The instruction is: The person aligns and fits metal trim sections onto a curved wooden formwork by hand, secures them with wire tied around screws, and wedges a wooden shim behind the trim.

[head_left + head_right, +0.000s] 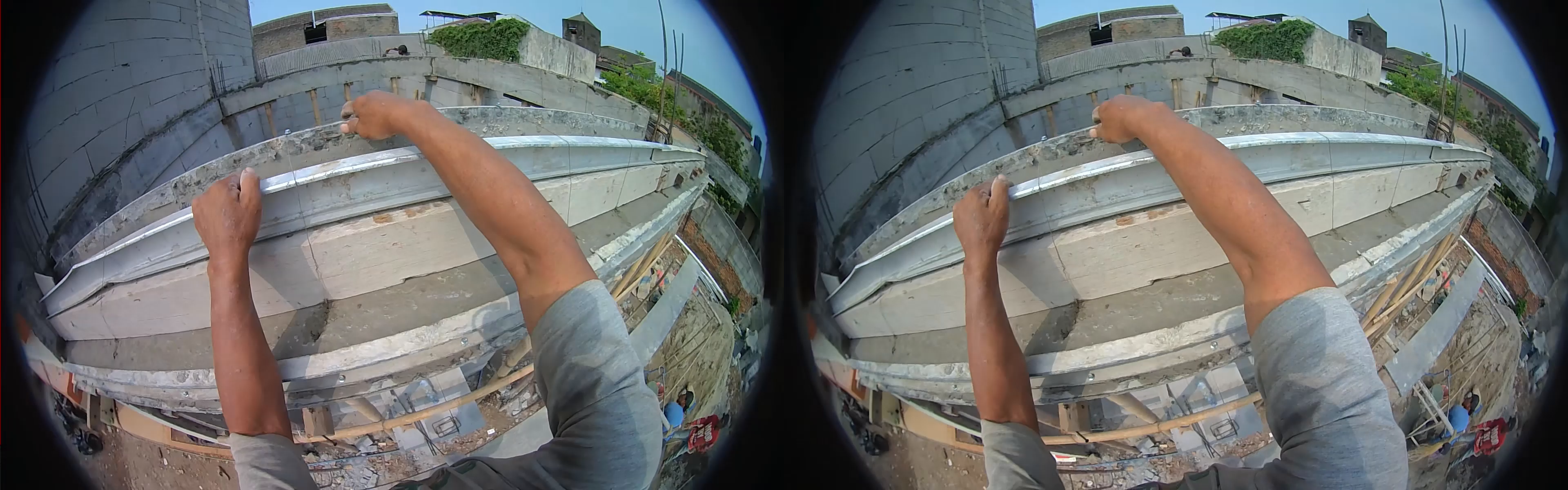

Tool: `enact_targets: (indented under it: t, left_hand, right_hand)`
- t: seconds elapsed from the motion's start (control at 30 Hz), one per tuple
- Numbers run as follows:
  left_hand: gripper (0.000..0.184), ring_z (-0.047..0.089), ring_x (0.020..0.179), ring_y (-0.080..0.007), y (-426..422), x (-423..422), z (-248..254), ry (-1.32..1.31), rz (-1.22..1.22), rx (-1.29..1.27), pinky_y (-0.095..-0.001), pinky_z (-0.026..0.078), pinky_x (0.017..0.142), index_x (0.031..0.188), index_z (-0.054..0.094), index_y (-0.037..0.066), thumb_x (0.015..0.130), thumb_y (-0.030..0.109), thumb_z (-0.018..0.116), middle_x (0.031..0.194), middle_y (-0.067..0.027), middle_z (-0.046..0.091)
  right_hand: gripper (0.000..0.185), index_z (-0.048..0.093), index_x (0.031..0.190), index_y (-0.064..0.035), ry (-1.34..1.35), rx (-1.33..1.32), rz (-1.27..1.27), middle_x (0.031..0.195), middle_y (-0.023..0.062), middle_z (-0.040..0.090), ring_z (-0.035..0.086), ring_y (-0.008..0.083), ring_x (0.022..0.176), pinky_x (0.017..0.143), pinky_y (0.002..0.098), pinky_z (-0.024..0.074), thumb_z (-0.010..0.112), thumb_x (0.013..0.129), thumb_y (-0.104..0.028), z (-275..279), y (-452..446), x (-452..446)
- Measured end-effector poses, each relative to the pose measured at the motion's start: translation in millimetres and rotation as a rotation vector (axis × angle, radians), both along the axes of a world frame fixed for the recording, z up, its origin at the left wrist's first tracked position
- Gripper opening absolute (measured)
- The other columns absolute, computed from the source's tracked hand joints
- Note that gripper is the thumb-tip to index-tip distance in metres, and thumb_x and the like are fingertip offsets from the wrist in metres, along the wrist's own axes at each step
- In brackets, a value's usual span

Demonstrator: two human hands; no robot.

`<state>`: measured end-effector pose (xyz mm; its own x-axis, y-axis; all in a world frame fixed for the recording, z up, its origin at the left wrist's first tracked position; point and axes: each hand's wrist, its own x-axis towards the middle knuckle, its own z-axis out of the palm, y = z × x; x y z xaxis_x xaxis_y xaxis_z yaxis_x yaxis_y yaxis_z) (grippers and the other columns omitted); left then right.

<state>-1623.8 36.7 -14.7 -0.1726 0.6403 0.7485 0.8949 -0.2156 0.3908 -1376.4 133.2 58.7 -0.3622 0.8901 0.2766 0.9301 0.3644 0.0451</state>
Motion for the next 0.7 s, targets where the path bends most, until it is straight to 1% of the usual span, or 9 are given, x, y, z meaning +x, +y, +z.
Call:
enact_targets:
  t: [0.07,0.17,0.27,0.37,0.47,0.57,0.6,0.67,0.7]
  left_hand:
    - [0.039,0.063,0.07,-0.0401,11.7,-4.3,14.1,-0.002,0.003,-0.02,-0.0473,0.048,0.068,0.087,0.071,0.002,0.087,0.035,0.049,0.076,-0.0179,0.069]
    - [0.037,0.065,0.077,-0.0406,29.6,0.9,37.1,0.16,0.076,0.035,-0.0486,0.05,0.075,0.091,0.072,0.005,0.088,0.033,0.047,0.082,-0.0191,0.069]
    - [0.04,0.063,0.094,-0.0395,64.1,6.8,57.8,0.298,-0.01,-0.143,-0.0451,0.048,0.083,0.108,0.069,0.005,0.091,0.033,0.047,0.099,-0.0213,0.068]
    - [0.04,0.062,0.099,-0.0405,116.4,-3.7,52.1,0.339,-0.167,-0.333,-0.0444,0.048,0.086,0.113,0.067,0.004,0.092,0.031,0.046,0.107,-0.022,0.066]
    - [0.039,0.06,0.103,-0.0409,105.4,3.1,48.9,0.381,-0.223,-0.334,-0.0431,0.047,0.09,0.116,0.065,0.005,0.091,0.029,0.046,0.11,-0.0223,0.065]
    - [0.039,0.06,0.106,-0.0393,102.5,6.4,53.6,0.436,-0.18,-0.43,-0.0434,0.045,0.094,0.119,0.063,0.006,0.09,0.023,0.046,0.111,-0.0217,0.065]
    - [0.039,0.06,0.106,-0.0388,98.7,9.8,55.0,0.404,-0.165,-0.444,-0.0437,0.045,0.094,0.12,0.063,0.006,0.089,0.021,0.046,0.111,-0.0215,0.065]
    - [0.04,0.06,0.107,-0.0378,89.4,14.7,55.9,0.348,-0.134,-0.452,-0.0444,0.045,0.095,0.121,0.062,0.006,0.087,0.017,0.045,0.112,-0.021,0.065]
    - [0.041,0.06,0.107,-0.0376,90.6,13.7,53.0,0.357,-0.132,-0.407,-0.0444,0.045,0.095,0.122,0.061,0.006,0.086,0.015,0.045,0.112,-0.0207,0.065]
  right_hand:
    - [0.053,0.05,0.137,-0.0106,0.009,0.037,-0.016,0.135,0.0166,0.054,0.049,0.0341,0.126,0.104,0.0459,0.041,0.049,0.096,-0.043,7.4,-2.8,6.1]
    - [0.052,0.049,0.138,-0.0106,-0.012,0.051,0.041,0.133,0.017,0.055,0.05,0.0338,0.125,0.103,0.0455,0.0421,0.048,0.097,-0.043,11.3,13.1,2.1]
    - [0.046,0.057,0.13,-0.0093,-0.015,0.019,0.104,0.126,0.0174,0.06,0.055,0.0342,0.119,0.099,0.0457,0.0447,0.048,0.097,-0.04,10.4,27.2,-12.6]
    - [0.037,0.066,0.115,-0.0075,-0.04,0.029,0.127,0.115,0.0167,0.065,0.06,0.035,0.11,0.095,0.0459,0.0473,0.049,0.098,-0.035,9.3,17.4,-25.1]
    - [0.026,0.07,0.103,-0.0047,0.006,0.099,0.13,0.103,0.0174,0.069,0.065,0.0352,0.099,0.088,0.0451,0.0511,0.055,0.093,-0.024,6.6,27.1,-25.1]
    - [0.023,0.07,0.102,-0.0036,-0.069,0.151,0.098,0.098,0.0186,0.069,0.067,0.0349,0.094,0.082,0.0438,0.0536,0.059,0.085,-0.015,-2.6,39.5,-32.1]
    - [0.023,0.07,0.101,-0.0032,-0.07,0.151,0.112,0.096,0.0188,0.069,0.067,0.0347,0.092,0.081,0.0437,0.054,0.06,0.083,-0.013,-4.0,40.3,-31.7]
    - [0.023,0.07,0.099,-0.0025,-0.069,0.171,0.135,0.093,0.0192,0.069,0.068,0.0343,0.09,0.079,0.0435,0.0546,0.062,0.079,-0.011,-3.3,38.8,-29.6]
    - [0.022,0.069,0.098,-0.0021,-0.062,0.177,0.13,0.093,0.0194,0.069,0.068,0.0343,0.09,0.079,0.0436,0.0546,0.061,0.079,-0.01,-2.8,37.0,-29.7]
